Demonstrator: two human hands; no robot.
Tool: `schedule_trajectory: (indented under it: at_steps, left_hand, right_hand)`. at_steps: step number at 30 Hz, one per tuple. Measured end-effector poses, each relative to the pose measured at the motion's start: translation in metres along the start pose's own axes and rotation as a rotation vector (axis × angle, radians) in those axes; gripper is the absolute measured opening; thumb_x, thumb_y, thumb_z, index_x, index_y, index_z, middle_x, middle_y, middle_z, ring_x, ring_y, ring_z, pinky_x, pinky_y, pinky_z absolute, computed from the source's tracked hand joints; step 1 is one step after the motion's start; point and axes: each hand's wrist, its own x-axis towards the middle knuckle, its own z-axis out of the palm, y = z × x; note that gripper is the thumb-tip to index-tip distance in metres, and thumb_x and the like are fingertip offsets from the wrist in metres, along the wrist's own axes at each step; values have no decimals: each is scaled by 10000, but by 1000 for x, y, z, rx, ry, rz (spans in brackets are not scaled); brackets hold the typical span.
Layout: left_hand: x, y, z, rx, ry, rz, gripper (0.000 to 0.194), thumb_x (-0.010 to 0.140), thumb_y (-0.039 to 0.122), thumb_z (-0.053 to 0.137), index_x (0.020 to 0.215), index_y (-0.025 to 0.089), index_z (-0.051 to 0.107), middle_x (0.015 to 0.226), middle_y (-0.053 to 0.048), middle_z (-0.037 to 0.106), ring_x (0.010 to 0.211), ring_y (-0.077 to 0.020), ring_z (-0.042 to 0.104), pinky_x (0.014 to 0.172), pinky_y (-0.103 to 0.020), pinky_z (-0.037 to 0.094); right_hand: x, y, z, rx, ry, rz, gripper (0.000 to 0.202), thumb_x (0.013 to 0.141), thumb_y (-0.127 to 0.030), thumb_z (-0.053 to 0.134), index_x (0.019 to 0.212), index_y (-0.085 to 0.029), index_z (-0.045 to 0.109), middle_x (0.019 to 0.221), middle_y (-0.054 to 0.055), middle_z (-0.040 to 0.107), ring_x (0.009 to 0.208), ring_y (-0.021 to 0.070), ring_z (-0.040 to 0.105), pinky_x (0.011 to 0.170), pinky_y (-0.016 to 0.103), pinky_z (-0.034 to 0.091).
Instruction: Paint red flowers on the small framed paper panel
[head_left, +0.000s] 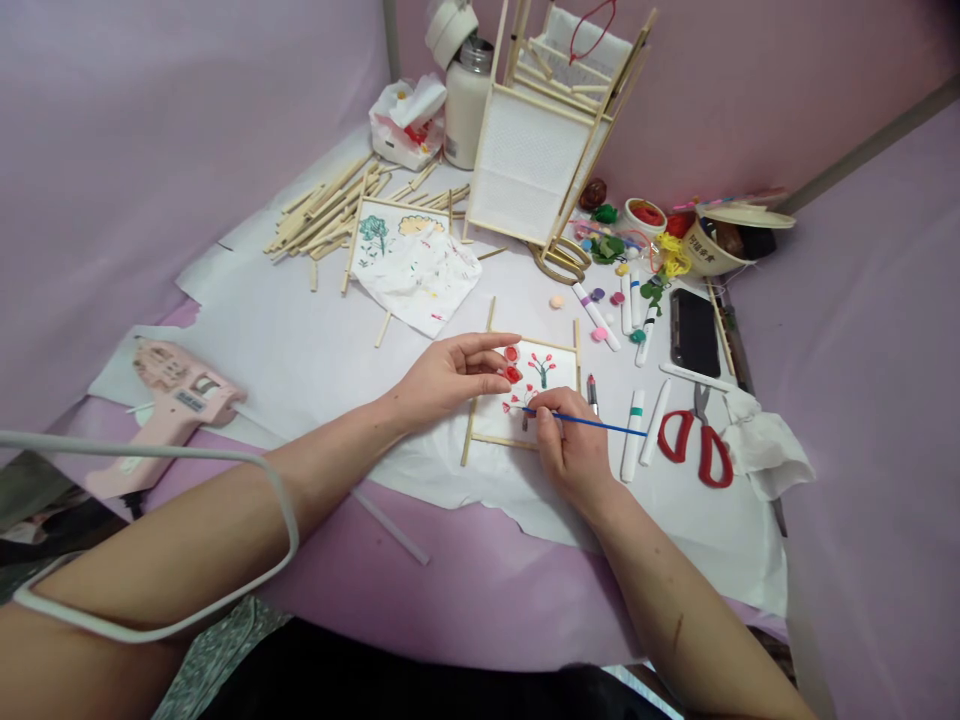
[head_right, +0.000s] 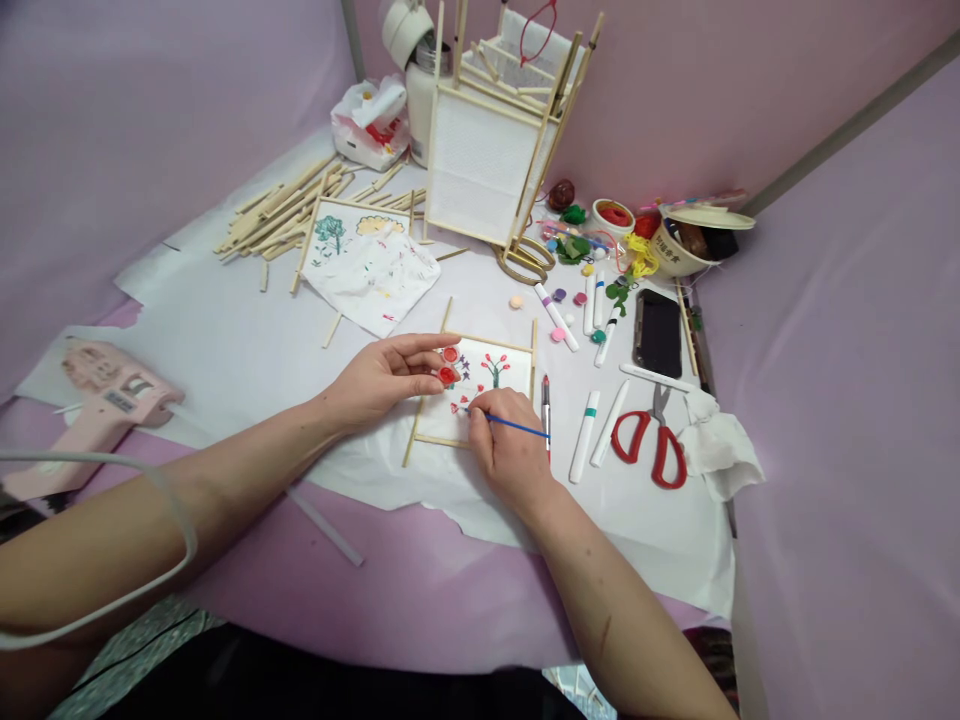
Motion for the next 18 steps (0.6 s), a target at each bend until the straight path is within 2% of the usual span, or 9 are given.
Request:
schedule_trajectory:
  at_steps: [6, 18]
  left_hand:
    - [0, 1, 0, 16, 3, 2, 534, 659, 162, 821, 1174, 212, 688, 862, 3, 700, 899, -167, 678, 941, -360, 488]
    - [0, 1, 0, 10, 0, -1, 531, 659, 157, 822, 1170, 208, 687, 836, 16, 694, 875, -147, 673, 934, -340, 488]
  right_hand:
    - [0, -1, 0, -50, -28, -80, 102, 923, -152, 474, 862, -217, 524, 758, 29, 614, 720, 179, 541, 681, 333, 427]
    - [-1, 0, 0, -14, 11, -62, 105, 917, -144, 475, 880, -216, 540, 777, 32, 629, 738, 181, 568, 694, 333, 444]
